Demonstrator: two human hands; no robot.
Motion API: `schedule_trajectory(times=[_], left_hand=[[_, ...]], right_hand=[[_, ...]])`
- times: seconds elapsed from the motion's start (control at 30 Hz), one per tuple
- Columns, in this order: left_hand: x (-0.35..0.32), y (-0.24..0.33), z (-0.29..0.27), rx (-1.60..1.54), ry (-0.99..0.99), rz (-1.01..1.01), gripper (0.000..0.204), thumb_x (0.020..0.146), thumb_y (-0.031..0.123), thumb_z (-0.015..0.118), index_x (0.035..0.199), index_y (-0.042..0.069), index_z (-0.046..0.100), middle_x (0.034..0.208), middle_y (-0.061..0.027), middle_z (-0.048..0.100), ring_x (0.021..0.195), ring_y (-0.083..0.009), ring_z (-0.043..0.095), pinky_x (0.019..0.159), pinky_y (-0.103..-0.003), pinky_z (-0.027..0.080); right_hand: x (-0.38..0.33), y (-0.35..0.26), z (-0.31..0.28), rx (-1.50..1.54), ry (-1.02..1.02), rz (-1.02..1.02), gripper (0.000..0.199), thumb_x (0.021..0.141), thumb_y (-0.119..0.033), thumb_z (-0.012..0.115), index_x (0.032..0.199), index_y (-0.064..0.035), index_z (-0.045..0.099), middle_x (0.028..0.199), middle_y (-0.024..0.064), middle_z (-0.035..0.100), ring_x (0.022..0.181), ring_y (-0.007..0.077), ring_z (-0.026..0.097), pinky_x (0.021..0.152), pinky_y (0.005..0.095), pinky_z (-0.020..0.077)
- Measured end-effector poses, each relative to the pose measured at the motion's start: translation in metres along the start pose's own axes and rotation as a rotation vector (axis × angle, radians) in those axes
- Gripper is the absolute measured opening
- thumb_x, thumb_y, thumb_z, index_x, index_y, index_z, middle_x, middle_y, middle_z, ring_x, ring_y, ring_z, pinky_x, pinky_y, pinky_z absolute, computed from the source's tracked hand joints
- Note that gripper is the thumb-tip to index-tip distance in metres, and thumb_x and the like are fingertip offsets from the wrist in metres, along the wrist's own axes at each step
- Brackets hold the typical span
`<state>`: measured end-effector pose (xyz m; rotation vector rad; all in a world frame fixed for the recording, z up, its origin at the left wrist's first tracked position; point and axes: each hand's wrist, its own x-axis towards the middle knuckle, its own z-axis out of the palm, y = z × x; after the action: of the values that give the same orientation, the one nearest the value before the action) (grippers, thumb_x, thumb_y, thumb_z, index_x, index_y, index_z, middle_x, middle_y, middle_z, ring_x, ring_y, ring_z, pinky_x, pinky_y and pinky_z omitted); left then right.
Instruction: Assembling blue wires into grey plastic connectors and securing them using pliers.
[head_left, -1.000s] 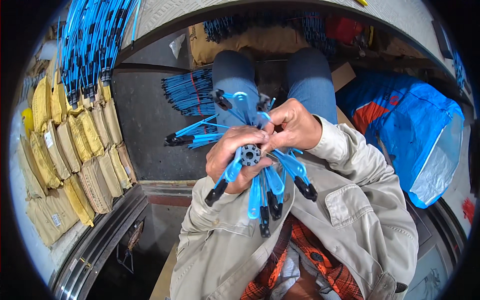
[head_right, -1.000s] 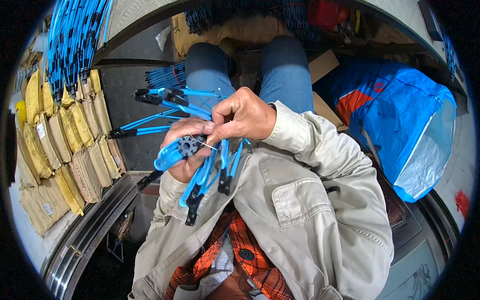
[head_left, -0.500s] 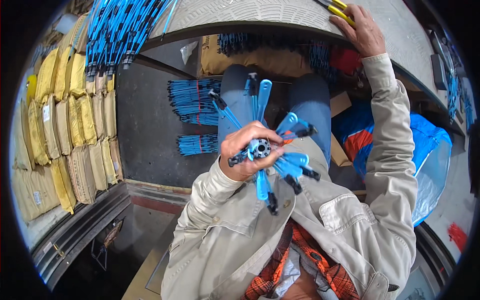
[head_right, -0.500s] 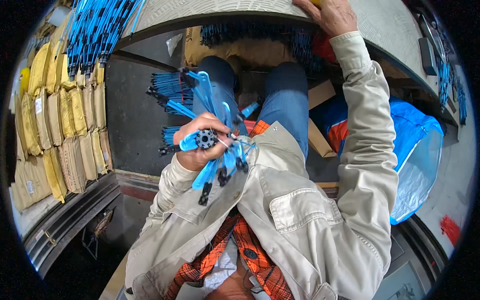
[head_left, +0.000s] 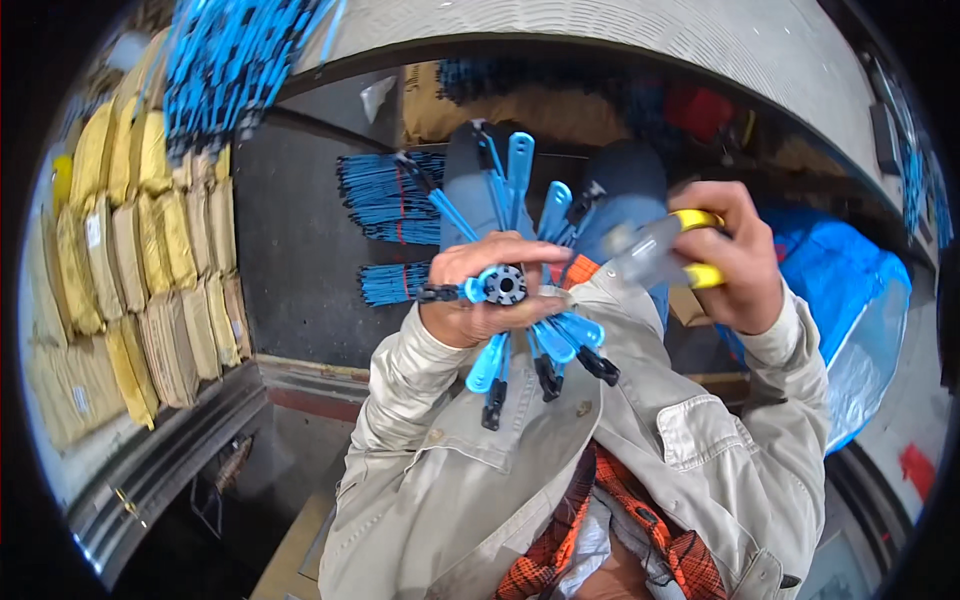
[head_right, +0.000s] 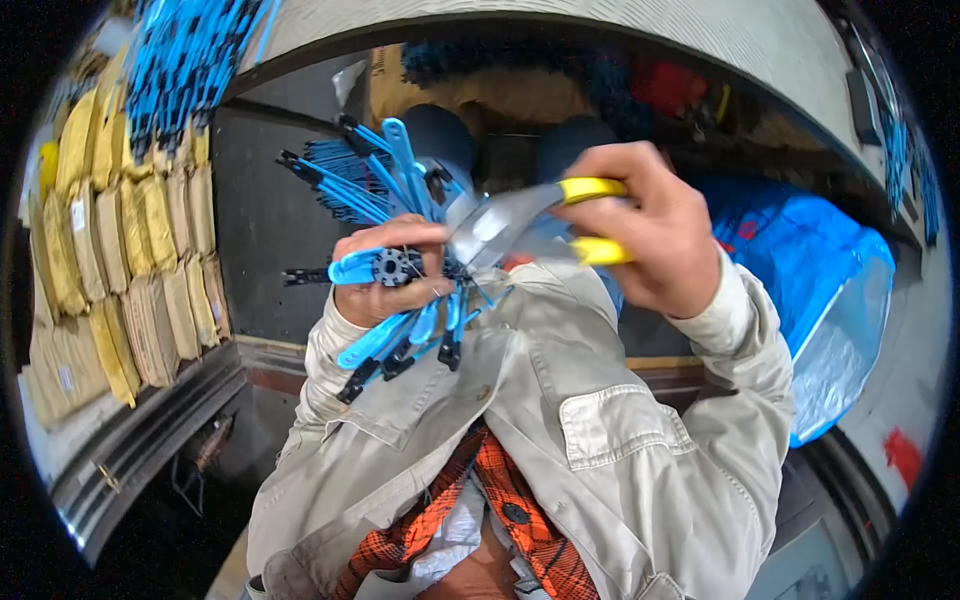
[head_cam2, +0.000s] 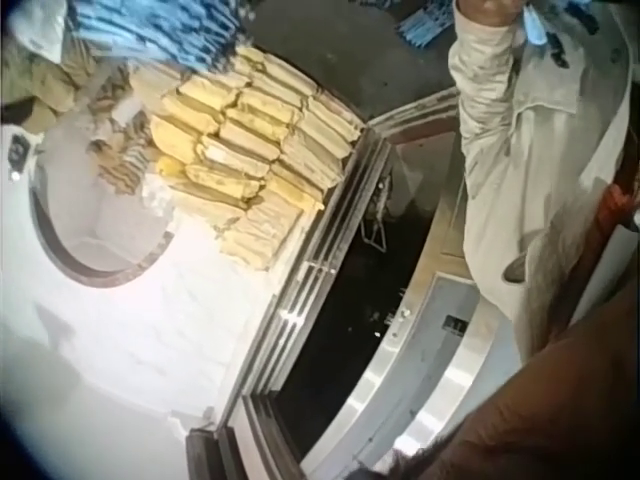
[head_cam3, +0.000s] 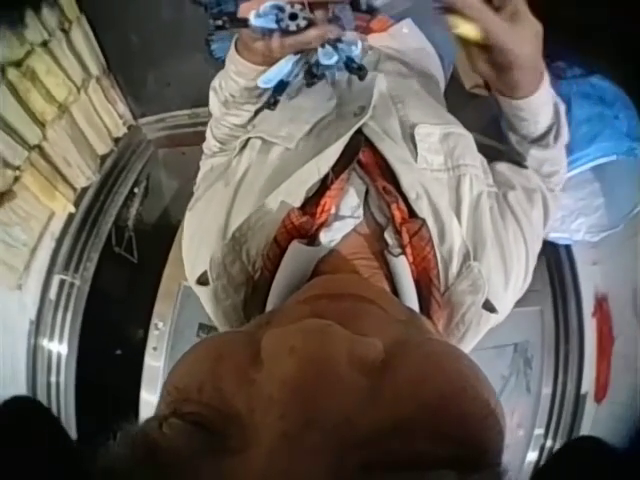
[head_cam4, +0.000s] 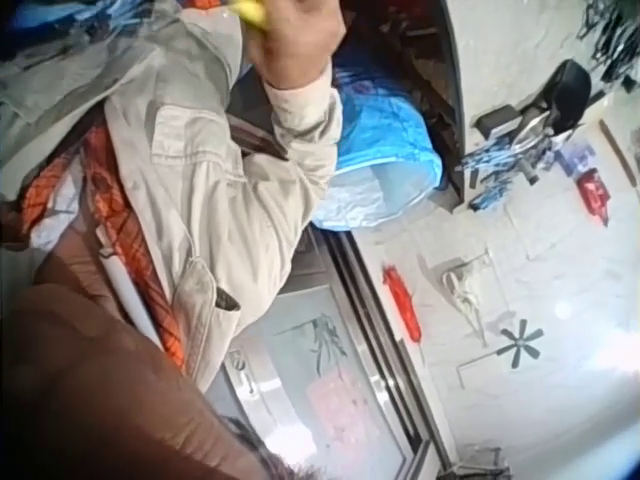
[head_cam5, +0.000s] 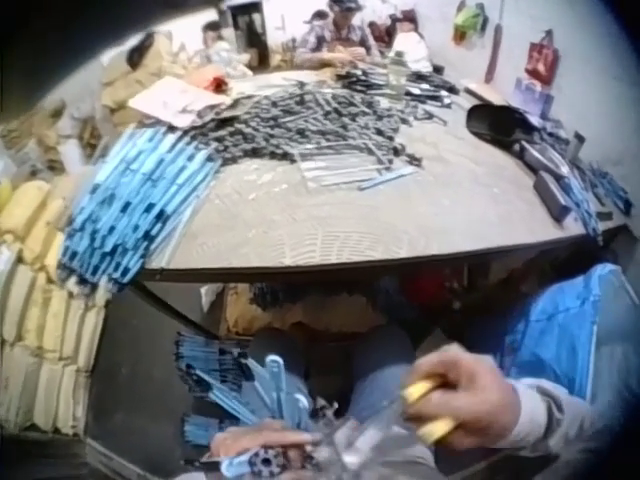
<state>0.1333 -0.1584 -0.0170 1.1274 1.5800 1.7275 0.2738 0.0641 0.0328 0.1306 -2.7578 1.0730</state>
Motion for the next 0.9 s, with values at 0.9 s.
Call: schedule_trajectory(times=[0.9], left_hand=[[0.002,-0.007,0.014,0.101,-0.136,0.207,0.036,0.051,-0.002,0.066,0.086,-0.004,0.059,0.075,-0.013,0.064,0.054,-0.0219,0.053,0.061,-0.031,0.045]], right_hand=[[0.059,0.053,-0.007,-0.743,0.106,-0.818,0.035,0.067,-0.017,0.071,0.101,-0.0163,0.064,0.105,-0.001,0.053,0.088,0.0168,0.052,0.085,0.0391,0.0429]])
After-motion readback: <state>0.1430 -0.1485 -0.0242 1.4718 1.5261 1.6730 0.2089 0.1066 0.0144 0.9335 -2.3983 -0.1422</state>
